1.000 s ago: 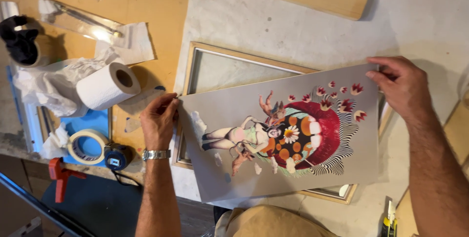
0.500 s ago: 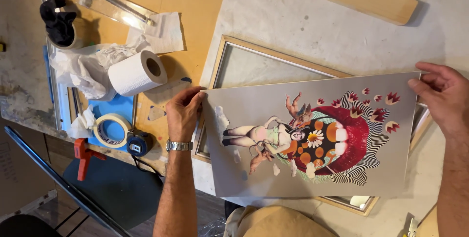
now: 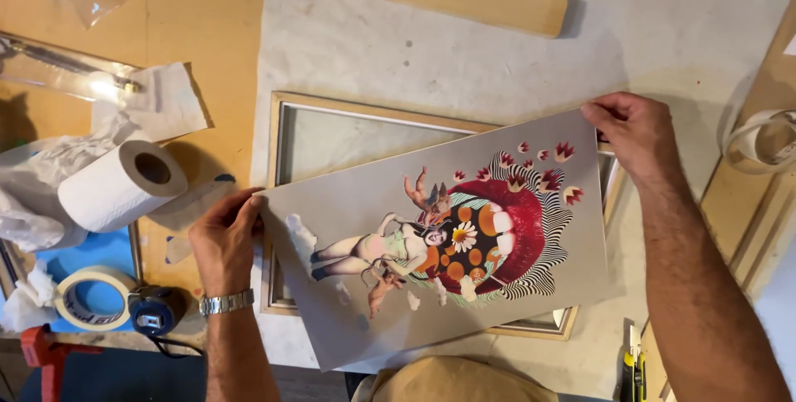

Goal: Assemble an art print into a frame, clean the surface, cut backing material to size, and apply finish to the frame edges.

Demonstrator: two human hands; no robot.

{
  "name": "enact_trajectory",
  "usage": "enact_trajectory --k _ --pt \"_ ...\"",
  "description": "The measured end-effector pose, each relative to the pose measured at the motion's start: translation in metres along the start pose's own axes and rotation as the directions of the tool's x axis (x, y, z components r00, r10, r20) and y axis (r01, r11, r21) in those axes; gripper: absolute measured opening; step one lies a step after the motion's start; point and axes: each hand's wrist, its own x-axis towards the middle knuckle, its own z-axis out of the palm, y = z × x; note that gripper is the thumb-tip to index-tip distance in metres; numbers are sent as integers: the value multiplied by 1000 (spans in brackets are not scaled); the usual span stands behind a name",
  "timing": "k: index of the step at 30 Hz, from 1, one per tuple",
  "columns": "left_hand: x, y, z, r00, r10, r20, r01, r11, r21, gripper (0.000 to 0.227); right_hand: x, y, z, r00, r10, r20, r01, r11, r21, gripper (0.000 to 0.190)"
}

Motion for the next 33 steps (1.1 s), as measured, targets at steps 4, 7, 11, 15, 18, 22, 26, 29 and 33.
enact_trajectory --k 4,7,11,15,18,22,26,29,33 --pt "0 0 -1 1000 19 -2 -19 999 48 18 -6 -15 0 999 42 -9 -42 999 -1 16" --pt "2 -6 -1 1000 30 -4 -30 999 24 17 -7 -18 0 999 38 -13 -38 999 -38 16" --pt "3 -8 0 999 44 -14 -43 998 35 17 -3 -5 0 1000 13 0 -12 999 -38 15" --pt "6 -11 0 999 38 -16 -38 999 14 17 -1 -1 2 1000 -11 1 11 1000 -8 13" --pt "5 -8 -1 1000 19 -10 -19 1000 11 18 -1 0 2 1000 -20 3 20 1000 -12 13" --pt "6 -9 -1 1000 18 4 -18 1000 -6 16 0 6 0 999 -48 7 48 999 -10 11" --pt "7 -11 -1 1000 30 1 -30 999 -25 17 -6 -9 0 1000 -28 11 28 999 -17 11" --pt "4 -8 -3 1000 26 11 -26 1000 -2 18 -16 -13 -1 996 -91 1 91 994 -59 12" --pt "-8 -24 2 929 346 -127 -311 921 237 24 -58 -33 23 754 -636 -163 488 709 -510 19"
